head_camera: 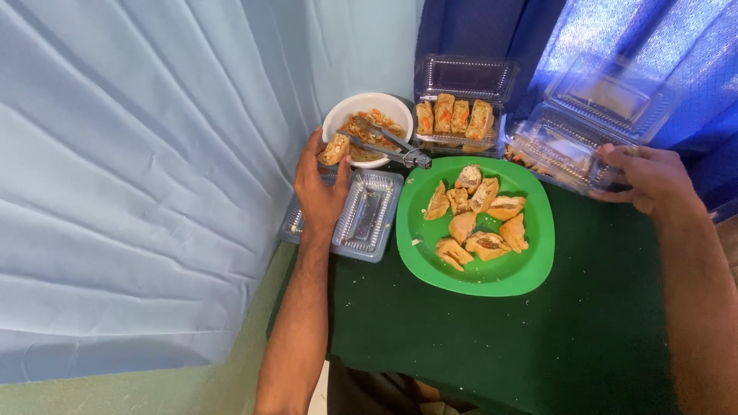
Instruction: A person is stuffing tofu pockets with a filling using tongs and then placing them into plastic containers for packaging.
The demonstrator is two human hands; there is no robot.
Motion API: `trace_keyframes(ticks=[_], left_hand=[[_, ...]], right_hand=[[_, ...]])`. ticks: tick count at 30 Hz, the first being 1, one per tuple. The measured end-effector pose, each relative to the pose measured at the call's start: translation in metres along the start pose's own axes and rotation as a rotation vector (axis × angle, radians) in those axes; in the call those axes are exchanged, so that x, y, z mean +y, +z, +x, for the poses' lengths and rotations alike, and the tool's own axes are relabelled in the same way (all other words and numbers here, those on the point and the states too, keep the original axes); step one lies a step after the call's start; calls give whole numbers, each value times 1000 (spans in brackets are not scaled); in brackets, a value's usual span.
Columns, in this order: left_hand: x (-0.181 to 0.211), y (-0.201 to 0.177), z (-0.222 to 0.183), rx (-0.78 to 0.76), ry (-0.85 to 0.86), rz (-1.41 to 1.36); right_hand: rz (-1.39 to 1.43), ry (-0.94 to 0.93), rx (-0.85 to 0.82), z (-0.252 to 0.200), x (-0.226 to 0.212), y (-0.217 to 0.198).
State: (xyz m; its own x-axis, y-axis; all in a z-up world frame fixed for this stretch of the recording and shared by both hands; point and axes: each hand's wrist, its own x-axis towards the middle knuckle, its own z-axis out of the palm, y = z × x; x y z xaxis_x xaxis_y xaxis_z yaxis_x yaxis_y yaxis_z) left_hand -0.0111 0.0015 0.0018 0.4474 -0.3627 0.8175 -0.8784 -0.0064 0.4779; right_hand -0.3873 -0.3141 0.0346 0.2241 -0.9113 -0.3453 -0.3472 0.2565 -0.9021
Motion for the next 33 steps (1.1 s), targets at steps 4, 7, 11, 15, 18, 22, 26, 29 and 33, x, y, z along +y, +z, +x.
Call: trace_keyframes(ticks=[4,7,11,15,18,22,26,29,33], left_hand=[[2,0,1,5,-17,8],[2,0,0,-4,-26,11],[0,0,0,-5,-24,17],[1,0,1,-12,-7,9],[-2,1,0,-7,19,24],[-2,2,-1,-9,27,17],[-1,2,-1,-4,14,8],[-3,3,-1,5,18,3],[-1,2,-1,-8,-36,4]], right_hand=[[-28,-36,-20,1,-3,1],[-51,-55,18,19,7,2],[-117,-105,78,39,13,-4],[-211,-312,153,58,21,-9],[-437,-424,268,49,15,0],[-444,-589,296,77,36,-3],[-499,-681,463,70,30,8],[-477,-701,561,38,11,26],[-865,-985,827,66,31,26]])
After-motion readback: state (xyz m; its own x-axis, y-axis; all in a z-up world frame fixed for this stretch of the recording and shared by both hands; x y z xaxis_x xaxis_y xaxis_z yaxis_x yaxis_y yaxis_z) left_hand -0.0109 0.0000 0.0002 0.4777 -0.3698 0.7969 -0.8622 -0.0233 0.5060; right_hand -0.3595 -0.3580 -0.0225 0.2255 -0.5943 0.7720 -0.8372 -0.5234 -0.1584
